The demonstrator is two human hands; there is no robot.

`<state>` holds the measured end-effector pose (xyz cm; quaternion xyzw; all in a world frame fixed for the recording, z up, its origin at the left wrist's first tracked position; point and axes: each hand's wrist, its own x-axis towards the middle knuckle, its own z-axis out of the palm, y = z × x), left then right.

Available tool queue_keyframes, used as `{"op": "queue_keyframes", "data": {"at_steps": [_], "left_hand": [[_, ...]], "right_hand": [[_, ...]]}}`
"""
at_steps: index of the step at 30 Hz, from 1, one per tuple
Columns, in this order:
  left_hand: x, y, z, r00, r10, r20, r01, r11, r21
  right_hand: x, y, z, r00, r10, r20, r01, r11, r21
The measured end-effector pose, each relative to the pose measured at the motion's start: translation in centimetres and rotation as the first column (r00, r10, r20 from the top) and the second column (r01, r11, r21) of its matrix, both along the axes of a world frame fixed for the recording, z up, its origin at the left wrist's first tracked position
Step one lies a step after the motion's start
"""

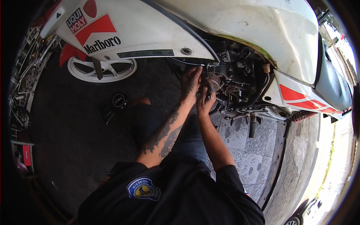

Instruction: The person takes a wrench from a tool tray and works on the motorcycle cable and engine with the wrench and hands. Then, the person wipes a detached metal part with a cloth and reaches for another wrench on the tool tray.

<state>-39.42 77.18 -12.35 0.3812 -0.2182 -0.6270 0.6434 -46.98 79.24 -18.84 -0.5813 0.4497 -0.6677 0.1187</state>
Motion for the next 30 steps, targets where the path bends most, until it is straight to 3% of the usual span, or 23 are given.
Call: {"op": "queue_keyframes", "data": {"at_steps": [6, 9, 12, 15, 17, 19, 22, 23, 26, 30], "left_hand": [[-1.0, -1.3, -0.9, 0.975, 0.138, 0.173, -0.107, 0.978, -0.178], [-1.2, -2.0, -1.7, 0.948, 0.148, 0.282, -0.105, 0.982, -0.16], [-1.3, -2.2, -1.5, 0.904, 0.196, 0.381, -0.12, 0.969, -0.214], [-1.3, -1.5, -0.6, 0.936, 0.16, 0.314, -0.109, 0.979, -0.173], [-1.4, -0.9, -0.3, 0.937, 0.167, 0.305, -0.116, 0.977, -0.179], [-1.8, -0.9, 0.1, 0.94, 0.178, 0.292, -0.126, 0.974, -0.188], [-2.9, -0.6, 0.1, 0.959, 0.24, 0.154, -0.212, 0.961, -0.178], [-3.0, -0.7, 0.0, 0.946, 0.279, 0.164, -0.247, 0.951, -0.188], [-3.4, -0.8, 0.1, 0.938, 0.323, 0.125, -0.3, 0.938, -0.176], [-4.1, -1.2, 0.0, 0.917, 0.394, 0.062, -0.376, 0.906, -0.193]], "right_hand": [[0.2, 0.4, 0.2, 1.0, 0.007, 0.003, -0.007, 1.0, 0.02], [0.8, -0.1, -1.0, 1.0, 0.0, 0.017, 0.0, 1.0, -0.004], [0.9, 0.1, -0.7, 0.991, 0.028, 0.129, -0.028, 1.0, 0.004], [0.0, 1.0, -0.4, 0.995, 0.04, 0.088, -0.034, 0.997, -0.066], [-0.9, 1.8, -1.2, 0.95, 0.148, 0.275, -0.127, 0.988, -0.093], [-1.7, 2.3, 0.5, 0.947, 0.138, 0.29, -0.125, 0.99, -0.064], [-2.3, 2.9, 5.0, 0.982, -0.021, 0.187, -0.009, 0.988, 0.157], [-2.7, 2.7, 5.8, 0.982, -0.023, 0.186, -0.007, 0.987, 0.158], [-3.6, 1.6, 7.8, 0.997, -0.021, -0.074, 0.039, 0.968, 0.25], [-3.9, 0.9, 8.6, 0.982, 0.037, -0.187, 0.008, 0.972, 0.237]]}}
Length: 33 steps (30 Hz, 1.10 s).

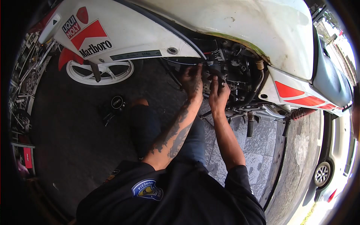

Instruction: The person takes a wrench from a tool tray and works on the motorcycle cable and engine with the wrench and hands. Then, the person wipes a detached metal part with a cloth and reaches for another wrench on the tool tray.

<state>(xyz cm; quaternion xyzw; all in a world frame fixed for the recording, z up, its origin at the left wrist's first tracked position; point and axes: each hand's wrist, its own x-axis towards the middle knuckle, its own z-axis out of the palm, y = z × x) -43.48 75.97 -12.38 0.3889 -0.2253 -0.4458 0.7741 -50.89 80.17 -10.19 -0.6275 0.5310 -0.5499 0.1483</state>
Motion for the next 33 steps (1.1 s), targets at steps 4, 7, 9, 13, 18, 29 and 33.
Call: {"op": "queue_keyframes", "data": {"at_steps": [4, 7, 9, 13, 18, 29, 33], "left_hand": [[-0.9, 0.3, 0.2, 0.99, 0.046, -0.136, -0.051, 0.998, -0.033], [-0.8, 0.3, 0.0, 0.983, 0.019, -0.18, -0.022, 1.0, -0.014], [-0.9, 0.3, -0.1, 0.968, 0.005, -0.25, -0.019, 0.998, -0.053], [-0.9, -0.5, -1.8, 0.984, 0.03, -0.177, -0.048, 0.994, -0.098], [-0.7, -0.1, -1.7, 0.984, -0.03, -0.175, -0.001, 0.985, -0.17], [-0.6, 0.1, -1.4, 0.993, 0.023, -0.112, -0.042, 0.985, -0.169], [-0.7, 0.1, -1.3, 0.996, 0.036, -0.087, -0.045, 0.993, -0.111]], "right_hand": [[0.1, -0.7, -0.2, 0.998, -0.017, -0.063, 0.007, 0.988, -0.153], [0.1, -0.4, 0.1, 0.998, 0.017, -0.066, -0.024, 0.995, -0.099], [0.3, -0.1, 0.1, 0.998, 0.053, -0.026, -0.054, 0.998, -0.046], [0.7, -0.2, -1.7, 0.995, 0.053, -0.085, -0.069, 0.979, -0.192], [0.7, -0.4, 0.2, 0.989, 0.079, -0.123, -0.097, 0.984, -0.147], [-0.4, -2.0, 2.9, 0.97, -0.074, -0.232, 0.039, 0.988, -0.152], [-0.9, 0.0, 1.4, 0.999, -0.038, 0.031, 0.039, 0.998, -0.04]]}}
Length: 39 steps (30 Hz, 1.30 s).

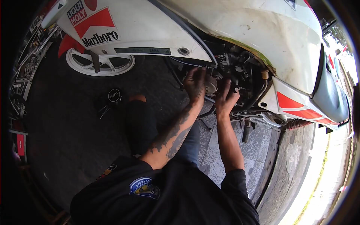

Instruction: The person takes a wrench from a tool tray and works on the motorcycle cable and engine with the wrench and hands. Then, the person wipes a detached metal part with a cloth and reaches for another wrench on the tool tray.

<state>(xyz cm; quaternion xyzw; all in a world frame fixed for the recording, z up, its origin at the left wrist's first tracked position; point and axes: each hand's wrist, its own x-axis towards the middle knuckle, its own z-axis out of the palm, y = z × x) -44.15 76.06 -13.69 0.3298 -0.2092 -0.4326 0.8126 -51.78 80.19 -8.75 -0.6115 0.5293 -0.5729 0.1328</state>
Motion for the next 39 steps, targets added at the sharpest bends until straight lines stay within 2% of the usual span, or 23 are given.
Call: {"op": "queue_keyframes", "data": {"at_steps": [1, 2, 4, 8, 13, 15, 26, 29, 31, 34, 35, 36, 38, 39], "left_hand": [[-0.1, 0.0, 0.0, 1.0, -0.003, 0.001, 0.003, 1.0, -0.003], [0.0, -0.1, 0.1, 1.0, 0.007, 0.0, -0.007, 1.0, 0.002], [-0.1, -0.3, 0.0, 1.0, 0.023, -0.003, -0.023, 1.0, 0.0], [0.1, -0.6, -0.5, 0.999, 0.012, 0.029, -0.013, 1.0, 0.022], [0.3, -0.4, -0.3, 1.0, -0.01, 0.02, 0.01, 1.0, -0.005], [0.3, -0.2, -0.1, 0.999, -0.024, 0.029, 0.022, 0.998, 0.051], [0.8, -0.4, -0.4, 0.997, -0.063, 0.052, 0.062, 0.998, 0.027], [0.9, -0.5, -0.6, 0.995, -0.075, 0.068, 0.072, 0.996, 0.044], [1.0, -0.6, -0.7, 0.994, -0.077, 0.082, 0.073, 0.996, 0.052], [0.9, -0.5, -0.5, 0.994, -0.056, 0.095, 0.054, 0.998, 0.024], [0.9, -0.4, -0.1, 0.994, -0.047, 0.098, 0.043, 0.998, 0.036], [0.9, -0.2, 0.1, 0.994, -0.037, 0.101, 0.032, 0.998, 0.048], [0.8, -0.3, -0.3, 0.996, -0.032, 0.081, 0.03, 0.999, 0.018], [0.8, -0.3, -0.7, 0.998, -0.027, 0.062, 0.028, 1.0, -0.012]], "right_hand": [[-0.2, 0.3, -0.8, 1.0, 0.018, 0.005, -0.018, 0.997, 0.072], [-0.1, 0.4, -1.8, 1.0, 0.016, 0.006, -0.016, 0.998, 0.068], [0.3, 0.1, -4.0, 0.998, 0.028, -0.05, -0.038, 0.977, -0.21], [0.7, -0.1, -6.6, 0.998, 0.04, -0.055, -0.053, 0.968, -0.247], [1.9, -0.1, -7.2, 0.997, 0.077, 0.023, -0.069, 0.968, -0.241], [2.2, -0.2, -7.2, 0.997, 0.077, 0.02, -0.07, 0.971, -0.23], [2.8, -0.6, -8.6, 0.994, 0.072, 0.085, -0.049, 0.967, -0.248], [2.8, -0.8, -8.2, 0.992, 0.08, 0.095, -0.052, 0.962, -0.267], [2.7, -0.8, -7.3, 0.999, 0.047, 0.024, -0.039, 0.963, -0.267], [2.2, -1.2, -5.2, 0.992, 0.061, 0.113, -0.04, 0.983, -0.178], [1.7, -1.1, -4.0, 0.999, 0.043, 0.023, -0.038, 0.984, -0.176], [1.4, -1.3, -3.1, 0.999, 0.044, 0.021, -0.039, 0.984, -0.174], [1.1, -1.8, -1.4, 0.994, 0.047, -0.1, -0.06, 0.99, -0.131], [1.3, -1.8, 0.0, 0.988, 0.032, -0.149, -0.06, 0.98, -0.189]]}}
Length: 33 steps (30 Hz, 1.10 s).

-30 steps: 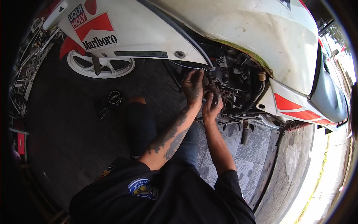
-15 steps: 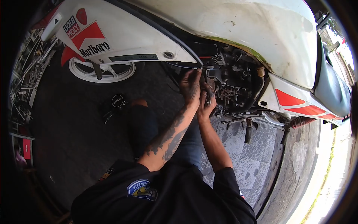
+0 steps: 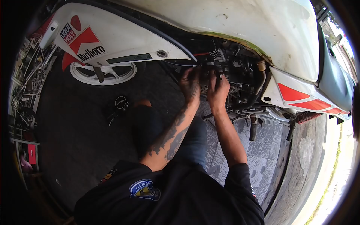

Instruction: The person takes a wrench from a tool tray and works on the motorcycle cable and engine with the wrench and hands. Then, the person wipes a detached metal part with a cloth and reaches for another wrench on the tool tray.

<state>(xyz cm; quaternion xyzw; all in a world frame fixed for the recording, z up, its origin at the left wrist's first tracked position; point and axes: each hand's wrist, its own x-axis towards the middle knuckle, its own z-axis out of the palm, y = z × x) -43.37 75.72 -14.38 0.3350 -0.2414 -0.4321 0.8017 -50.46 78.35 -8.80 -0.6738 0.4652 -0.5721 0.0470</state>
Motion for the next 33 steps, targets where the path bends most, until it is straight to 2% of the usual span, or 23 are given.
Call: {"op": "queue_keyframes", "data": {"at_steps": [1, 3, 5, 7, 8, 9, 11, 13, 15, 16, 18, 20, 22, 33], "left_hand": [[0.0, -0.1, -0.5, 1.0, 0.002, -0.002, -0.002, 1.0, -0.001], [0.1, -0.3, -0.9, 0.999, -0.003, 0.038, 0.005, 0.998, -0.058], [0.1, -0.2, -1.0, 0.999, -0.023, 0.036, 0.025, 0.999, -0.046], [0.1, -0.4, -0.5, 0.998, -0.044, 0.033, 0.045, 0.998, -0.037], [0.0, -0.5, -0.3, 1.0, -0.021, 0.022, 0.021, 1.0, 0.001], [-0.1, -0.3, -0.1, 1.0, 0.0, 0.011, 0.0, 0.999, 0.045], [0.1, -0.2, 0.1, 1.0, -0.02, 0.017, 0.019, 0.998, 0.067], [0.2, 0.0, 0.3, 0.998, -0.051, 0.03, 0.048, 0.995, 0.091], [0.1, 0.1, 0.6, 0.998, -0.062, -0.028, 0.065, 0.993, 0.098], [0.2, 0.1, 0.7, 0.998, -0.063, -0.009, 0.064, 0.993, 0.102], [0.3, 0.1, 0.7, 0.998, -0.062, 0.008, 0.061, 0.992, 0.107], [0.4, 0.1, 0.8, 0.998, -0.052, 0.02, 0.05, 0.994, 0.096], [0.7, 0.3, 0.9, 0.993, -0.116, -0.021, 0.118, 0.988, 0.104], [0.8, 0.3, 1.0, 0.994, -0.107, 0.016, 0.103, 0.981, 0.164]], "right_hand": [[-0.1, -0.3, 0.7, 1.0, 0.002, -0.002, -0.002, 1.0, -0.001], [-0.3, -0.8, 1.9, 0.991, -0.051, -0.127, 0.07, 0.986, 0.15], [-0.3, -1.0, 2.1, 0.992, -0.064, -0.112, 0.075, 0.992, 0.097], [-0.7, -0.6, 1.4, 0.995, -0.097, -0.022, 0.098, 0.995, 0.031], [-1.0, 0.4, 1.1, 0.99, -0.095, 0.108, 0.076, 0.983, 0.167], [-1.0, 1.0, 0.8, 0.99, -0.096, 0.106, 0.077, 0.982, 0.17], [-1.1, 2.0, -0.4, 0.933, -0.051, 0.356, 0.035, 0.998, 0.052], [-1.6, 2.3, -3.1, 0.933, -0.042, 0.357, 0.009, 0.996, 0.094], [-1.5, 2.3, -5.1, 0.963, 0.04, 0.268, -0.048, 0.999, 0.022], [-1.2, 2.8, -5.5, 0.947, 0.08, 0.31, -0.099, 0.994, 0.044], [-0.3, 2.9, -6.3, 0.94, 0.07, 0.333, -0.091, 0.995, 0.048], [0.1, 2.4, -6.8, 0.942, 0.061, 0.33, -0.082, 0.995, 0.049], [0.5, 2.0, -7.2, 0.935, 0.068, 0.347, -0.086, 0.996, 0.035], [1.0, 0.7, -6.6, 0.943, 0.099, 0.318, -0.086, 0.995, -0.053]]}}
